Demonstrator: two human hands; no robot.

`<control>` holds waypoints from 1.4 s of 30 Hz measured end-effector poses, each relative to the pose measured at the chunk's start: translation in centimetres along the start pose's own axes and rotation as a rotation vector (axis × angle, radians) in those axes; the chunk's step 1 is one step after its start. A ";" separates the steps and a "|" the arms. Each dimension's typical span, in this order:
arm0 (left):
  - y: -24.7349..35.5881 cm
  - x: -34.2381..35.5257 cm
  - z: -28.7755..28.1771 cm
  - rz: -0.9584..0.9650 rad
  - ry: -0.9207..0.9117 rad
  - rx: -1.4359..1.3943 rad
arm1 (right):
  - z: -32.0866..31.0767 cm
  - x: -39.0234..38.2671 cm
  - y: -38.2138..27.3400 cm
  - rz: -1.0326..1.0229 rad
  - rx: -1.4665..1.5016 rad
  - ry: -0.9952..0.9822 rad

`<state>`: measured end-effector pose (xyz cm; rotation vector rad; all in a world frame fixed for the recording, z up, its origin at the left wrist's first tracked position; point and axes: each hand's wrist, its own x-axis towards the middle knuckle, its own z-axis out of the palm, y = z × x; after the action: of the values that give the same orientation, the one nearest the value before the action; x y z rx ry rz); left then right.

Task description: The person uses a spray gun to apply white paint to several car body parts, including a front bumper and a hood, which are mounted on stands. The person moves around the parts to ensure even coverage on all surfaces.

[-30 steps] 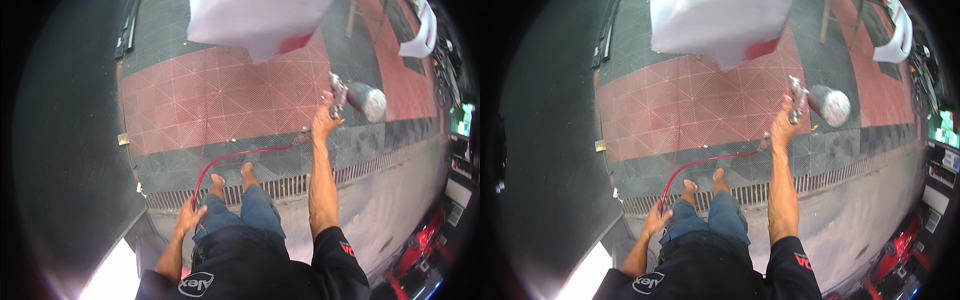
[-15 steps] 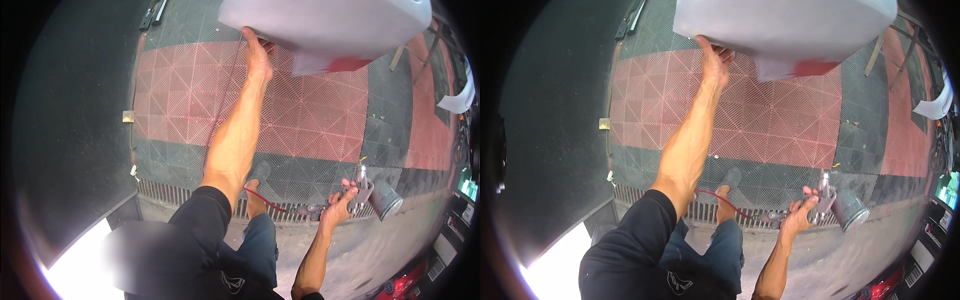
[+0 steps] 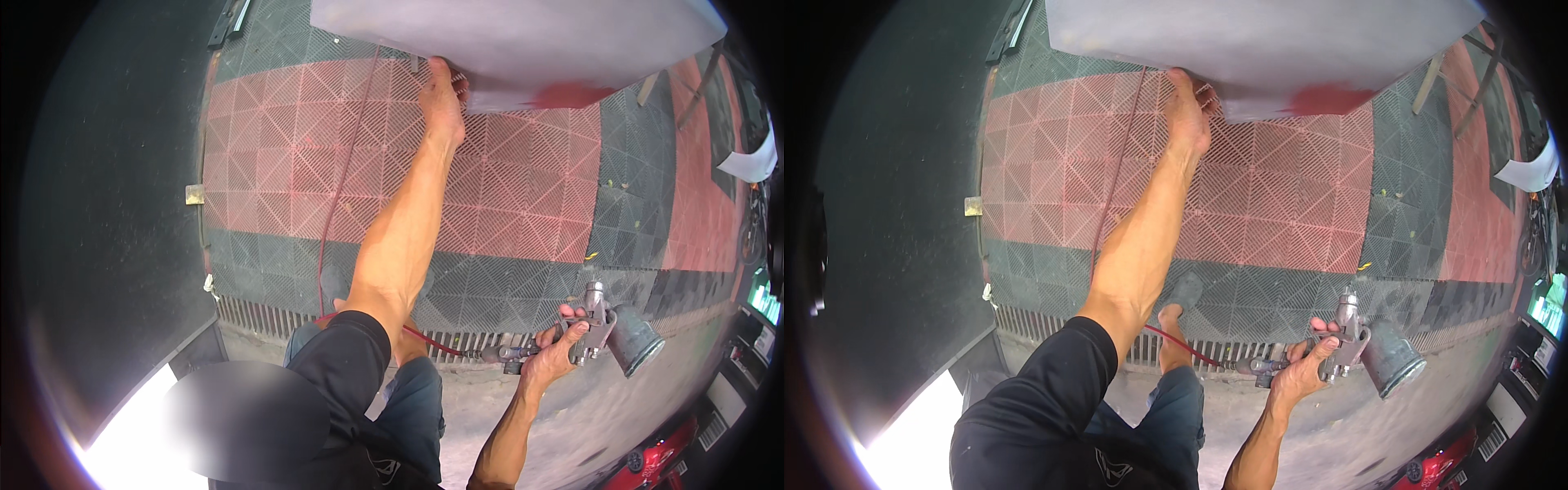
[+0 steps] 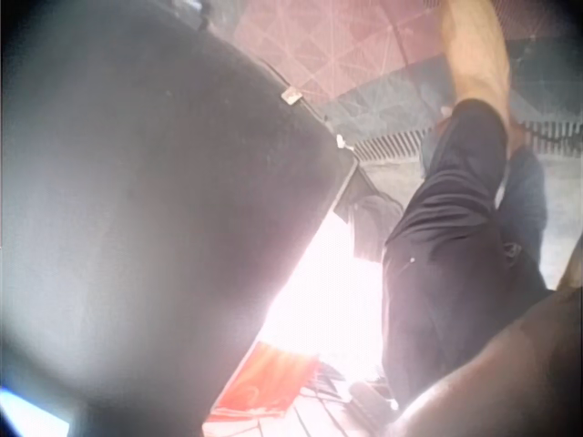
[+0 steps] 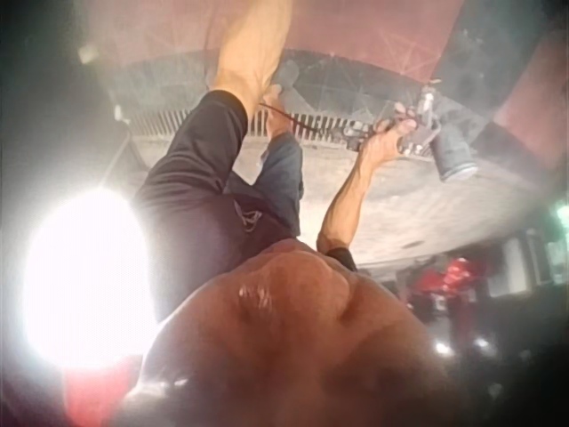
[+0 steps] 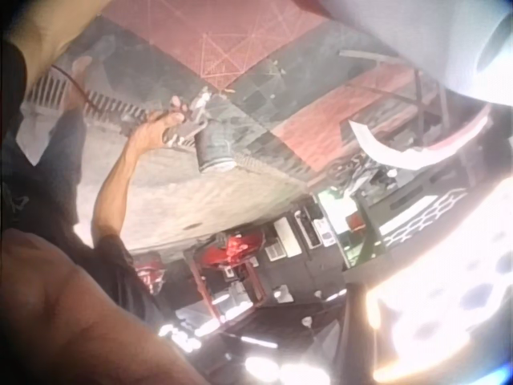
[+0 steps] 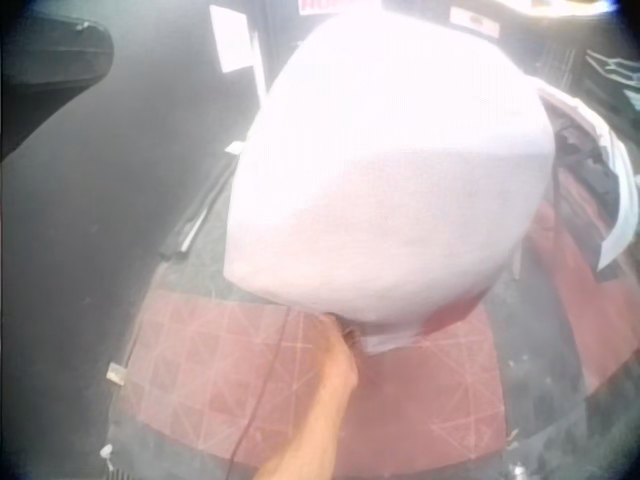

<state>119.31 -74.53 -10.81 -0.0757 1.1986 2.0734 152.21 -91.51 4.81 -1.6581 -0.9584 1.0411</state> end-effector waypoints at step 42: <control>3.8 -24.3 -30.7 -0.584 0.149 1.437 | 10.6 -4.7 7.2 -0.246 -0.114 -0.307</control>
<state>125.81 -113.01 -15.95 0.0936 2.1435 0.4269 141.71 -94.60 -3.39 -1.4477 -1.4089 1.1065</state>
